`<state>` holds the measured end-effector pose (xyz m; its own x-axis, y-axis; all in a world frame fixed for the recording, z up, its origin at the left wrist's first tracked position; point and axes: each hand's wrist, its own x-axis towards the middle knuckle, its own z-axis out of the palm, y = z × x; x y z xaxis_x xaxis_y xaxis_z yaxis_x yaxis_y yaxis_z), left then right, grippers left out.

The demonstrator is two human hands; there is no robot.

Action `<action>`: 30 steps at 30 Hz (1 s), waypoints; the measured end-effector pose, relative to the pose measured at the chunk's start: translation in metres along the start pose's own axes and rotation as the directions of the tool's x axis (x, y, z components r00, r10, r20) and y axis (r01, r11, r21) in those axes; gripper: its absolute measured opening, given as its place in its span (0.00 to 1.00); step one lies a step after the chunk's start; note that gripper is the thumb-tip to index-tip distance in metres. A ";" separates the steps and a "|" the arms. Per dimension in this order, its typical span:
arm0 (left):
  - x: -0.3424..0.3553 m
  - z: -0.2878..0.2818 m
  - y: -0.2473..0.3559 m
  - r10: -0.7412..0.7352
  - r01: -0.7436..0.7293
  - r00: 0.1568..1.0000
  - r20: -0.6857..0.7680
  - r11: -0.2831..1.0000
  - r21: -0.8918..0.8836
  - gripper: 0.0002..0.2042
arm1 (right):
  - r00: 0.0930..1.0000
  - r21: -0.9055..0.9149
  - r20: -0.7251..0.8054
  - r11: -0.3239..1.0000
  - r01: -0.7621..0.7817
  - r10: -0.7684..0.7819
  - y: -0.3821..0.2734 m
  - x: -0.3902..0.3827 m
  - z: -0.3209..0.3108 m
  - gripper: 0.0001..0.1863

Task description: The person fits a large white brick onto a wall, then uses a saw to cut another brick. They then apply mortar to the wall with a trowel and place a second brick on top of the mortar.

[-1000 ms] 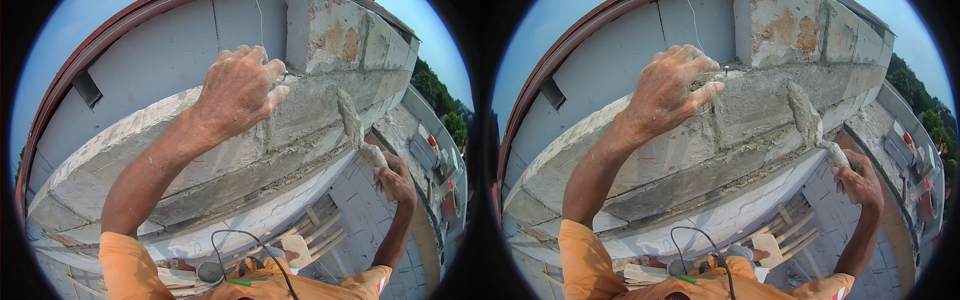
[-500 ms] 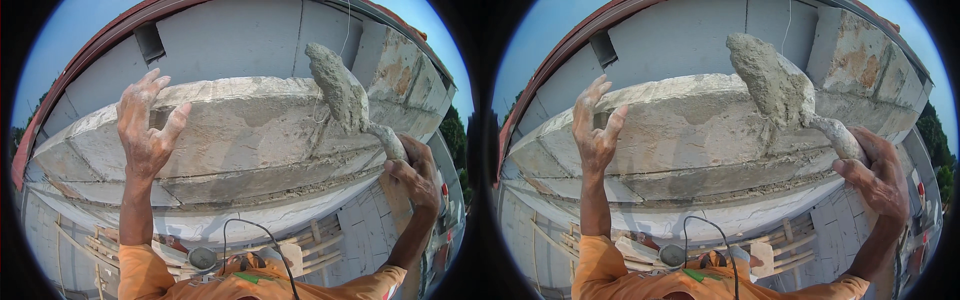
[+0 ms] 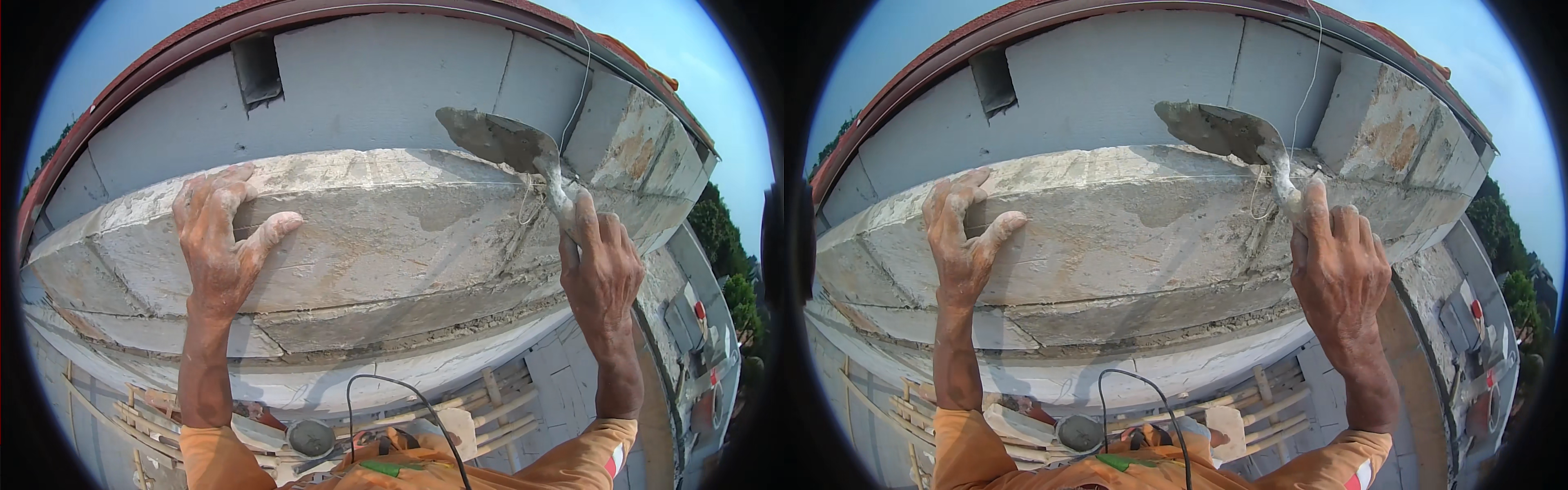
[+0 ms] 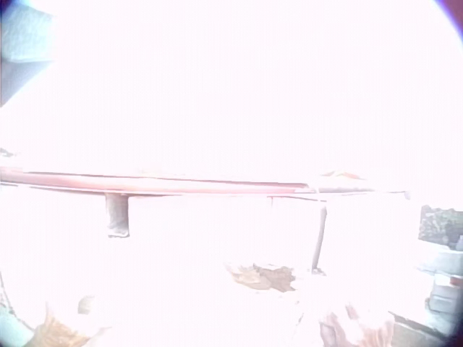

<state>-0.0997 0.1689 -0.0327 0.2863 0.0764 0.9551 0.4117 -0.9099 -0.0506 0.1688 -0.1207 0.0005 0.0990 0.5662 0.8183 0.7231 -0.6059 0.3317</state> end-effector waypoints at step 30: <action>-0.019 0.003 -0.020 0.178 -0.179 0.983 -0.053 0.984 -0.018 0.05 | 0.996 -0.346 -0.065 0.938 0.039 -0.065 -0.074 -0.043 0.005 0.26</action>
<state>-0.1106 0.1865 -0.0511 0.3087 -0.1082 0.9450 0.3385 -0.9160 -0.2155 0.1146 -0.0978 -0.0614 0.0070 0.5668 0.8238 0.4455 -0.7393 0.5049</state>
